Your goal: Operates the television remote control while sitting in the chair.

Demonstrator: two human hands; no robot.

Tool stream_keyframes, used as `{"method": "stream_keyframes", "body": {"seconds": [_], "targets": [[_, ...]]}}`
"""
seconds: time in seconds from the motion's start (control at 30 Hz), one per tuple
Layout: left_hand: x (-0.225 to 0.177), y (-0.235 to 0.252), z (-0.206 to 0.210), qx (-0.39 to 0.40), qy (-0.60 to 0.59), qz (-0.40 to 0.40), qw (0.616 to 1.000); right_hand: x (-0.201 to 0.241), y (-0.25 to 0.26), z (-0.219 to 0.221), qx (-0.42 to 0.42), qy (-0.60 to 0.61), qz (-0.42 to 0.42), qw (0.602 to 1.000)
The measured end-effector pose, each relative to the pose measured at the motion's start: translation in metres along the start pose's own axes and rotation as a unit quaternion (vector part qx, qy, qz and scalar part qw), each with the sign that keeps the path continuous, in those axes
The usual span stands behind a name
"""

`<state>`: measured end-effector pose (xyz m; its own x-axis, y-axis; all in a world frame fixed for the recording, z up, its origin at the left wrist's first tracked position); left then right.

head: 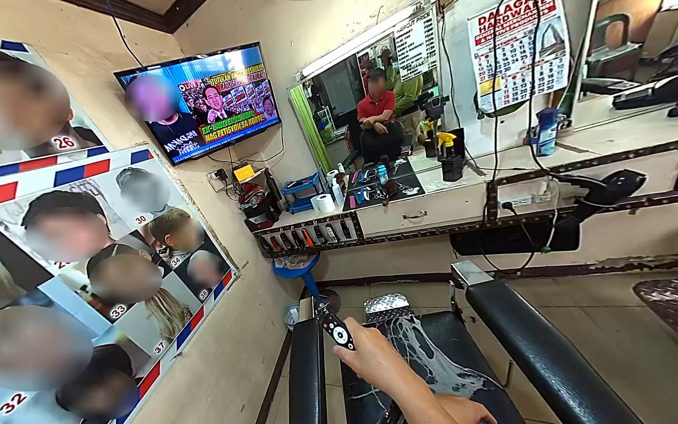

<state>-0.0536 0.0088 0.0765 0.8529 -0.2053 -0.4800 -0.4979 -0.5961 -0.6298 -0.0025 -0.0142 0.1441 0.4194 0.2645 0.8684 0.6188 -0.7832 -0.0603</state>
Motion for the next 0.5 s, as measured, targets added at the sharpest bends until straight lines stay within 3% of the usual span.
{"method": "stream_keyframes", "body": {"seconds": [0.5], "targets": [[0.0013, 0.0013, 0.0003, -0.015, 0.028, 0.010, 0.999, 0.0022, -0.0005, -0.0029, -0.034, 0.018, -0.019, 0.999]]}}
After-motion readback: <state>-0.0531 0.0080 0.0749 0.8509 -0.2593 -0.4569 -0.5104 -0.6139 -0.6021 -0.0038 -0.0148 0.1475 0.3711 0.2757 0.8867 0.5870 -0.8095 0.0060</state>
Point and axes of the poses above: each hand's wrist, its own y-axis towards the middle knuckle, its own z-axis out of the palm, x = y × z, the point moved 2 cm from there along y, towards the middle knuckle, and after that the axes turned 6 degrees about y, right-handed, at the moved point
